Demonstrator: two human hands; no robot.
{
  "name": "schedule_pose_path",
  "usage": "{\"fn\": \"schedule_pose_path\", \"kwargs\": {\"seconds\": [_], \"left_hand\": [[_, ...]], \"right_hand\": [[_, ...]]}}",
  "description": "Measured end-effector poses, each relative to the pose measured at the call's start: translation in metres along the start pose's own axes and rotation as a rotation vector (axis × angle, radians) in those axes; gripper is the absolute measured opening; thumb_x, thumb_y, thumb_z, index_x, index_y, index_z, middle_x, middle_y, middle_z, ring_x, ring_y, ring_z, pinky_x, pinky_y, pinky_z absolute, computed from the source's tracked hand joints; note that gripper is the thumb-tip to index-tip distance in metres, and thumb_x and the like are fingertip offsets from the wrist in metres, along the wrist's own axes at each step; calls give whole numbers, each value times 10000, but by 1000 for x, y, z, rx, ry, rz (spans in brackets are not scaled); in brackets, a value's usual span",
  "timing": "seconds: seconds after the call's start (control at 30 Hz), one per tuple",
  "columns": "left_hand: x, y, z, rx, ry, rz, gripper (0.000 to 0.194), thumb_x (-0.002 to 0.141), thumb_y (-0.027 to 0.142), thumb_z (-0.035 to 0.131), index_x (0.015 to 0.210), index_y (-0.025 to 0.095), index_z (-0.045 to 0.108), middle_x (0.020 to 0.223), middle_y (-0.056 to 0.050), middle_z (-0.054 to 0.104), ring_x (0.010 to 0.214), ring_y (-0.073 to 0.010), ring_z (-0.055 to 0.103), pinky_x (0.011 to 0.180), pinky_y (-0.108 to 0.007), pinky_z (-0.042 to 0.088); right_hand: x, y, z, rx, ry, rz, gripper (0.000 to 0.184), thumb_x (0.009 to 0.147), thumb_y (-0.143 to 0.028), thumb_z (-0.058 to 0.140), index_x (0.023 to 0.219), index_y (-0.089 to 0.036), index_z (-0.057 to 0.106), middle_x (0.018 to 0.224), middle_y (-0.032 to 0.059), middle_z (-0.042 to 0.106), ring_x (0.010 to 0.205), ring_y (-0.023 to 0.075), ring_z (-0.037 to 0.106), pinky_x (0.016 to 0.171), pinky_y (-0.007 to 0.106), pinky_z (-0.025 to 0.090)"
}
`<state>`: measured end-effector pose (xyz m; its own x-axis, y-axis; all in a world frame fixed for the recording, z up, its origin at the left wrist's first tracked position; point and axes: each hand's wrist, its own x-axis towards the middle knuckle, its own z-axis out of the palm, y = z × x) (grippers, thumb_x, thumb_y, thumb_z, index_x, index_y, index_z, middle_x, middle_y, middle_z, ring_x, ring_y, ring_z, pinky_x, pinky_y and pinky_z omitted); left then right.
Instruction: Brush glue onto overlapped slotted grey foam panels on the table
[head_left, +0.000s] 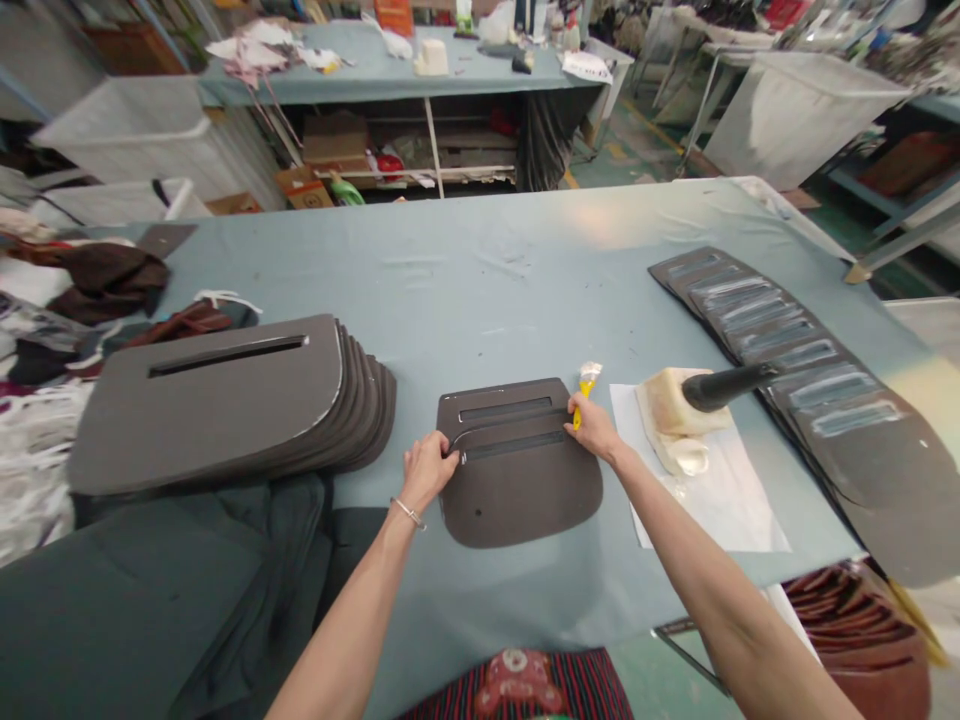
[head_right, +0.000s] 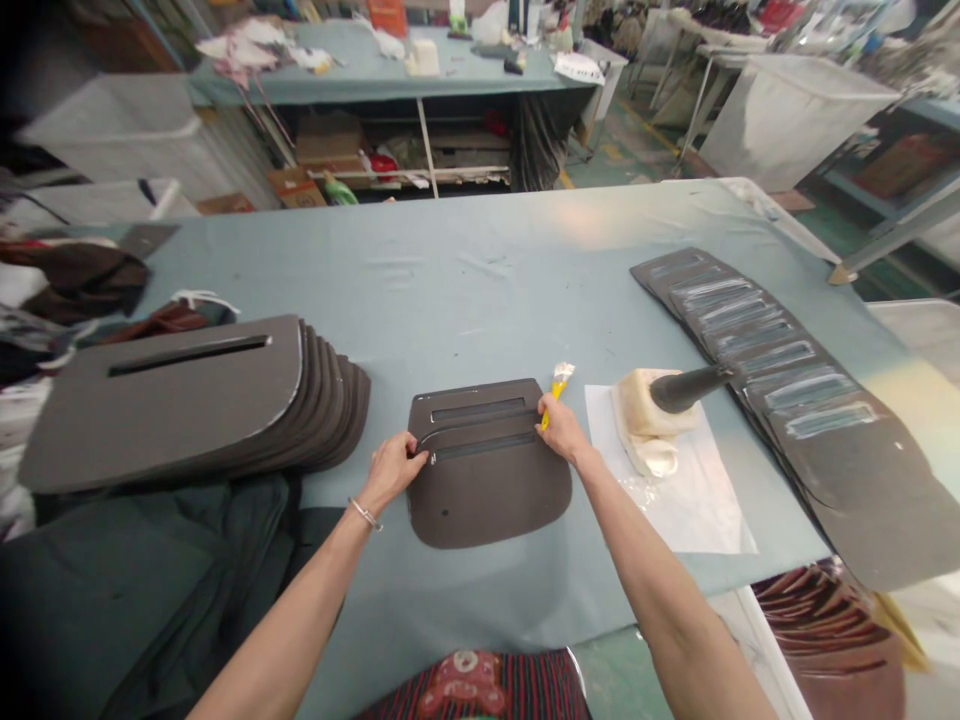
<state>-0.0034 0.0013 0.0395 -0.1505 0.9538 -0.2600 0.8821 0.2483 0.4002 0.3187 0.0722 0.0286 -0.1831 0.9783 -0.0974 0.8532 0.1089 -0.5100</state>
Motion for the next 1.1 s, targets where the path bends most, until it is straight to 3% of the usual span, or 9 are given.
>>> {"fn": "schedule_pose_path", "kwargs": {"seconds": [0.17,0.27,0.37,0.43,0.5,0.67,0.8,0.93,1.1], "left_hand": [[-45,10,-45,-143,109,119,201,829,400,461,777,209,495,700,30,568,668,-109,528,662,-228,404],[-90,11,-83,-263,278,255,190,827,393,492,868,210,524,811,6,612,781,-128,578,760,-255,450],[-139,-4,-98,-213,308,460,152,806,268,508,939,229,570,972,-40,643,951,-184,594,874,-339,462],[-168,-21,-85,-159,271,623,180,769,156,499,897,245,589,1014,-48,650,1034,-208,578,927,-383,452],[-189,-39,-56,-101,209,692,279,730,68,464,903,244,595,1023,-52,652,1065,-215,566,944,-406,446],[-223,-75,22,19,-61,599,404,668,13,426,968,225,595,1073,-72,631,1105,-225,541,975,-432,425],[-238,-89,28,38,-217,540,577,706,194,554,1276,226,469,1350,-120,487,1293,-297,397,1075,-532,315],[-232,-77,23,2,-185,520,462,850,268,451,1310,231,441,1373,-112,479,1311,-256,394,1083,-511,332],[-203,-22,61,15,-14,543,514,920,267,327,1424,172,278,1494,-115,324,1403,-229,241,1117,-478,316]], "right_hand": [[-47,-27,-47,186,259,-39,243,738,-282,608,902,-211,444,815,2,531,686,145,496,651,260,399],[-94,-44,-83,253,416,-127,244,774,-333,601,913,-218,437,873,34,550,795,181,545,733,318,449],[-151,-47,-93,237,423,-248,176,793,-282,579,900,-246,444,916,62,575,895,217,576,794,389,470],[-187,-38,-76,166,385,-343,142,790,-198,547,881,-264,461,925,72,579,929,226,580,796,407,476],[-218,-25,-45,62,363,-418,189,783,-113,492,884,-272,490,937,83,583,932,227,579,793,418,475],[-265,-4,28,-164,123,-461,315,705,-39,454,923,-248,546,892,98,623,843,243,569,734,413,462],[-279,-3,37,-135,-70,-446,407,603,-58,501,974,-224,522,1034,121,617,915,271,551,783,441,443],[-267,-11,48,-34,1,-382,379,635,-25,433,951,-228,480,1116,121,583,1043,281,526,821,448,427],[-217,-35,90,43,229,-220,153,826,-98,396,897,-220,454,1050,105,583,997,241,532,843,410,428]]}}
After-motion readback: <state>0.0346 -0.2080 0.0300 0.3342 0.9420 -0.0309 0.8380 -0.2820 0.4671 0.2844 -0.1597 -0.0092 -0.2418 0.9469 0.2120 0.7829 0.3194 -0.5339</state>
